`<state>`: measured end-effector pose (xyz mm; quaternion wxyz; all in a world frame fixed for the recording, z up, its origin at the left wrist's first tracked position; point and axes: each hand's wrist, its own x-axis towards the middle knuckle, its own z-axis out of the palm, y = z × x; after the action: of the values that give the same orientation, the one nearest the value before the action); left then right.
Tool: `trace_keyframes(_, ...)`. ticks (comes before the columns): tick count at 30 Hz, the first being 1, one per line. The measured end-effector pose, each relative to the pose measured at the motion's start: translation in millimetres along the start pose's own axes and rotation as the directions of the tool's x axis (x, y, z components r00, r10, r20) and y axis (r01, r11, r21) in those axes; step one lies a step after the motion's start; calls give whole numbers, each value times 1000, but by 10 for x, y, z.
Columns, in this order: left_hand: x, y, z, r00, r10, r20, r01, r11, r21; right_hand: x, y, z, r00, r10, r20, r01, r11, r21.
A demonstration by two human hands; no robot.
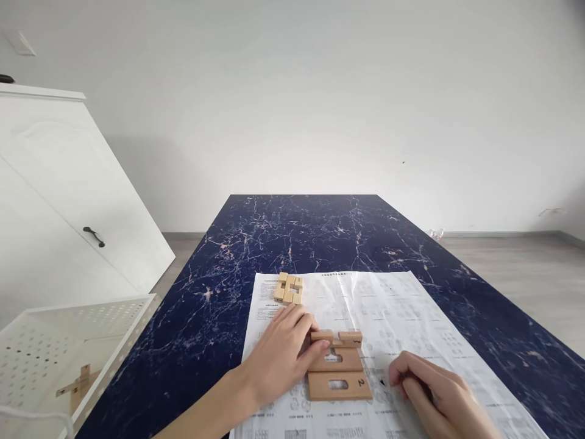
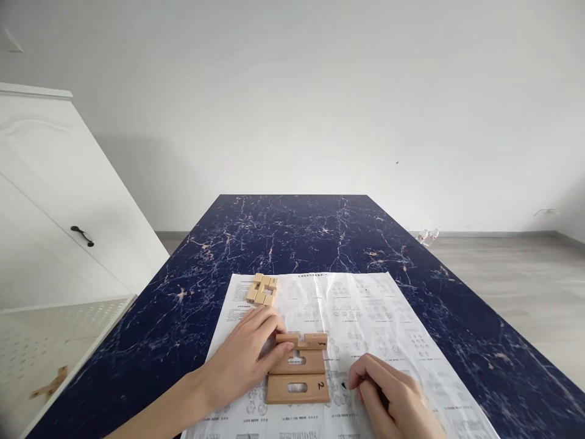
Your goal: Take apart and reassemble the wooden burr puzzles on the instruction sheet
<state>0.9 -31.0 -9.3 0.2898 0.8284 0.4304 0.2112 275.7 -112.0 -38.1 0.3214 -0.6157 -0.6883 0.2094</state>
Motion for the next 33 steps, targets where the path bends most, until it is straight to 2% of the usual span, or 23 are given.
trace_keyframes(8, -3, -18, -12, 995, -48, -86, 37, 992, -117, 84, -224, 120, 992, -121, -29, 121, 993, 2)
trace_keyframes(12, 15, 12, -43, 990, -99, -97, 69, 960, -270, 157, -254, 135, 991, -118, 68, 119, 993, -13)
trace_keyframes(16, 35, 42, -72, 989, -146, -16, 120, 863, -492, 259, -307, 96, 974, -75, 214, 73, 997, 15)
trace_keyframes(18, 46, 45, -83, 988, -152, 7, 131, 827, -546, 318, -342, 67, 961, -44, 271, 41, 999, 15)
trace_keyframes(29, 88, 35, -105, 983, -186, 14, 154, 765, -625, 518, -390, -20, 924, 50, 379, -42, 999, -30)
trace_keyframes(33, 93, 51, -113, 982, -186, 22, 159, 763, -627, 510, -366, 3, 936, 1, 352, 8, 1000, -26)
